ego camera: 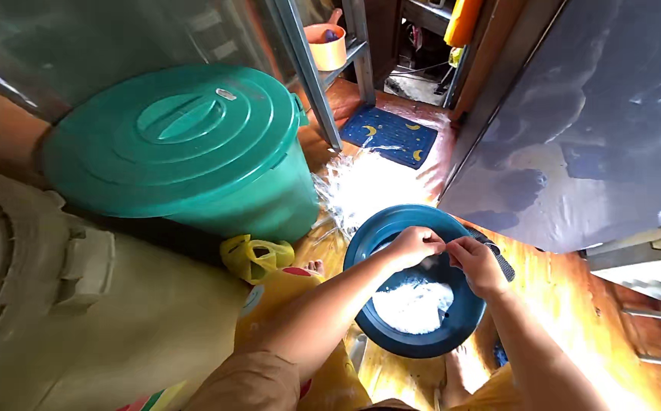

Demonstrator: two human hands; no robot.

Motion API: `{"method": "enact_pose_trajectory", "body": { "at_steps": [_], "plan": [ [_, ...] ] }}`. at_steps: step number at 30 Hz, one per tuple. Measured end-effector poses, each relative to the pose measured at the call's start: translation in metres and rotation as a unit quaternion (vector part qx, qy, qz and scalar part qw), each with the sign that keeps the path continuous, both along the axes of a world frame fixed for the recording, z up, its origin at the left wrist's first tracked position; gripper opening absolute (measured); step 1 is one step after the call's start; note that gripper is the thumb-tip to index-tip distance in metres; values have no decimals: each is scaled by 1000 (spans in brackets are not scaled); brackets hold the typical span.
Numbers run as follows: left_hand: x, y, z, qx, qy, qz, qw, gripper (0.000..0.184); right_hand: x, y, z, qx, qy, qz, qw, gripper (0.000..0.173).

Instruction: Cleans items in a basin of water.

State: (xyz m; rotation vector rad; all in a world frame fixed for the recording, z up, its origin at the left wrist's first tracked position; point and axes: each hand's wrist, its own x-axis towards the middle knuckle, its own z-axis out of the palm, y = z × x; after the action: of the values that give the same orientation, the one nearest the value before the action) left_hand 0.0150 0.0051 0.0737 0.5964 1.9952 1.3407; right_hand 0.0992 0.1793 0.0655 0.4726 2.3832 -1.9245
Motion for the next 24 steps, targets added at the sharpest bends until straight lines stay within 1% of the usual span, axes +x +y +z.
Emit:
{"method": "enact_pose_trajectory", "body": {
  "at_steps": [4,6,9,11,13,15,17,20,22,24],
  "plan": [
    [1,0,0,-2,-33,13,999,21,2,-2,-1,-30,-9,-7,999,9],
    [1,0,0,-5,-35,4,999,22,2,-3,-3,-39,-13,-16,999,13],
    [4,2,4,-35,-17,-7,999,30,0,-4,-5,-28,-12,-18,999,22],
    [6,3,6,-64,-7,-8,998,38,0,-5,-6,-19,-4,-11,1000,23],
    [6,4,5,-69,-1,-3,998,42,0,-6,-8,-17,6,-2,1000,24],
    [4,3,3,-46,-12,8,999,39,0,-6,-9,-28,9,-2,1000,23],
    [1,1,2,-25,-24,13,999,31,-1,-3,-9,-36,11,-11,999,22],
    [-2,-1,1,-19,-34,6,999,24,-1,1,-7,-31,9,-19,999,20],
    [-2,-1,2,-25,-40,7,999,23,0,0,-8,-29,5,-19,999,19],
    [0,0,3,-43,-34,10,998,28,1,-2,-8,-26,1,-17,1000,19]
  ]
}}
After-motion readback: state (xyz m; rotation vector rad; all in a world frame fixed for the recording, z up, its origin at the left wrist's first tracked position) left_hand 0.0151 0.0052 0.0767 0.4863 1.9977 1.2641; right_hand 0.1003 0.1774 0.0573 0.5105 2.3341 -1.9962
